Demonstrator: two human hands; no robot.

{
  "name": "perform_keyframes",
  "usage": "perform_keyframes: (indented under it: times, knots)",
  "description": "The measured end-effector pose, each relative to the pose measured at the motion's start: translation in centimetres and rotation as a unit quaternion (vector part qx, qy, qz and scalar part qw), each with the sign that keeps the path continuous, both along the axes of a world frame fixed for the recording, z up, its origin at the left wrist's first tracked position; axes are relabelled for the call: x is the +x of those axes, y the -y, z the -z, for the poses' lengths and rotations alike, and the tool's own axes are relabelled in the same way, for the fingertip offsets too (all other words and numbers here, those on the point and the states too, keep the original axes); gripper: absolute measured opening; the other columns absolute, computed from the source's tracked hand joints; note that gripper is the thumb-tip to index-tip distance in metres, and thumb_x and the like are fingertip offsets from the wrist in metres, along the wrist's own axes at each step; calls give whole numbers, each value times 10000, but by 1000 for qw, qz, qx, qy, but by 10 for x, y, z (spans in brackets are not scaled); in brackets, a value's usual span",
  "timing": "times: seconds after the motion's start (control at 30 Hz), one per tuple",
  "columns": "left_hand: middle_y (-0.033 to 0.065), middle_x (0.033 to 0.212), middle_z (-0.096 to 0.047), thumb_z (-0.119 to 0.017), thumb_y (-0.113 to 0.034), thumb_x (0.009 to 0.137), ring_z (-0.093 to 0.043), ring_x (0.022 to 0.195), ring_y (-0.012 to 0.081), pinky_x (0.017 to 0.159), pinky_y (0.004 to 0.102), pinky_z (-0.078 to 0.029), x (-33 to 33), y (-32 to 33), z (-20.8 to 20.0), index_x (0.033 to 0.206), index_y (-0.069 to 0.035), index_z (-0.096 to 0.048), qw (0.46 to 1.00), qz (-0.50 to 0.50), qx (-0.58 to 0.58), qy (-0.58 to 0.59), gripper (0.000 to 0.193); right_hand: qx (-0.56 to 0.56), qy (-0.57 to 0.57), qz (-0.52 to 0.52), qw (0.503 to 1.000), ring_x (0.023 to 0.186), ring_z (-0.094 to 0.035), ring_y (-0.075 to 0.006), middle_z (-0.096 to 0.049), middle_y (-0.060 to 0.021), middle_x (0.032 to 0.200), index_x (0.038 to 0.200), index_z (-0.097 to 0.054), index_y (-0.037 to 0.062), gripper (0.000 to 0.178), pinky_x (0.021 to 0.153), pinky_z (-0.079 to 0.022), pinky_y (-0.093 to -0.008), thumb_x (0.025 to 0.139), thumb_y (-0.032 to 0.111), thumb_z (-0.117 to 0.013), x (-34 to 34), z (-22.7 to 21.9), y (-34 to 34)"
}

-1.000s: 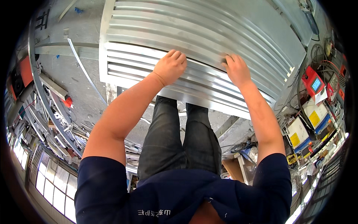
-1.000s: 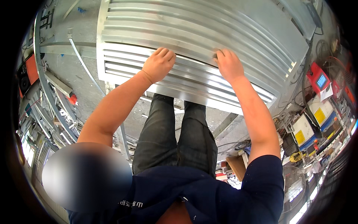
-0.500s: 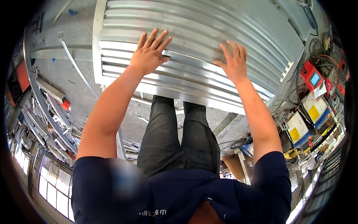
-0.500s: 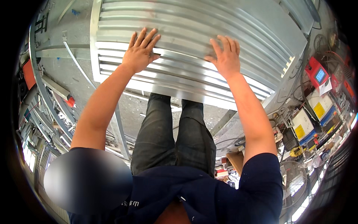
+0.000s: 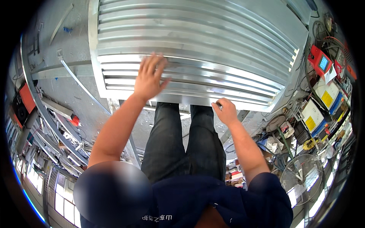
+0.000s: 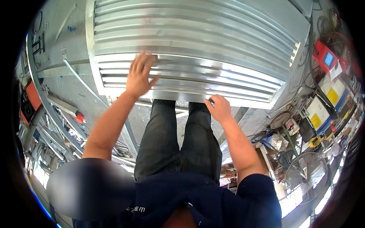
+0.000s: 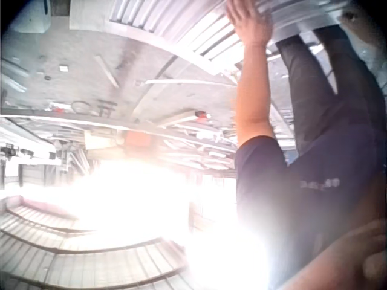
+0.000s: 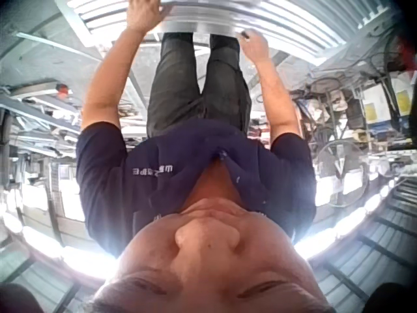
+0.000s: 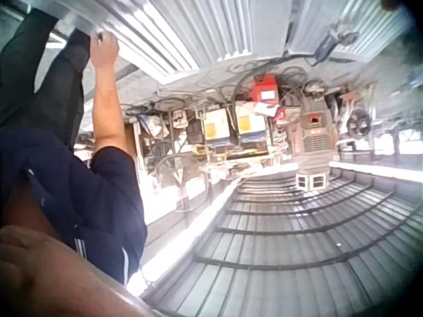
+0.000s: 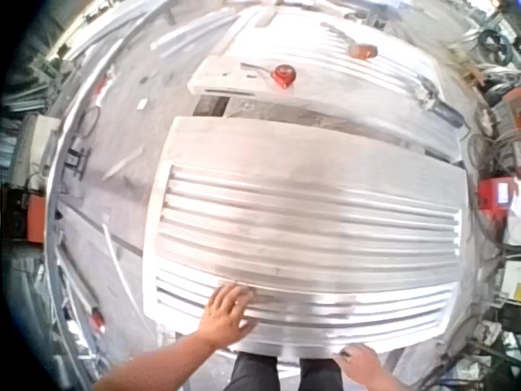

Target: The person uses an angle grinder to cut and smooth metal bars, then assembles them into a rectangular frame on a workbench. The person repeatedly positions and aligns the bars, then walks through the workshop to retrieve additional pieces and place them on the frame.

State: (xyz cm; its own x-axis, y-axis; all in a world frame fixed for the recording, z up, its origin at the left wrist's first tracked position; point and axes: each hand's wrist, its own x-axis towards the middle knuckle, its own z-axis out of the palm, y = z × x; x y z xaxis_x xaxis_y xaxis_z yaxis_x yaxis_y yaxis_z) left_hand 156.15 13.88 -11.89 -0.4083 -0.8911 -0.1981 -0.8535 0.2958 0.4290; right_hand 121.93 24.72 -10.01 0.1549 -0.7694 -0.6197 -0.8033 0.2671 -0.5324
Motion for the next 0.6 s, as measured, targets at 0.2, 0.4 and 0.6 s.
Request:
perform_keyframes:
  times: [0.2,0.4,0.6]
  knots:
    - [102,1061,-610,-682,-324,843,-565,1014,293,900,400,-460,12,-118,-30,992,-44,-649,971,19,230,-62,320,76,-60,208,973,769,-614,-329,-628,-130,775,782,-641,40,249,687,-485,-420,828,275,-708,-10,18,-66]
    - [107,958,-627,-675,-315,855,-585,959,312,851,419,-474,31,-149,-34,950,-48,-663,962,-130,237,-30,283,-249,-98,55,962,907,-542,-336,-581,-103,940,888,-612,79,254,807,-440,-433,777,250,-764,-29,40,-46]
    - [144,928,-662,-682,-282,867,-646,868,312,745,410,-517,16,-181,-34,942,-13,-665,938,-266,217,-48,281,-293,-55,40,954,933,-533,-319,-568,-86,948,853,-601,85,278,833,-422,-438,750,267,-784,-38,61,-55]
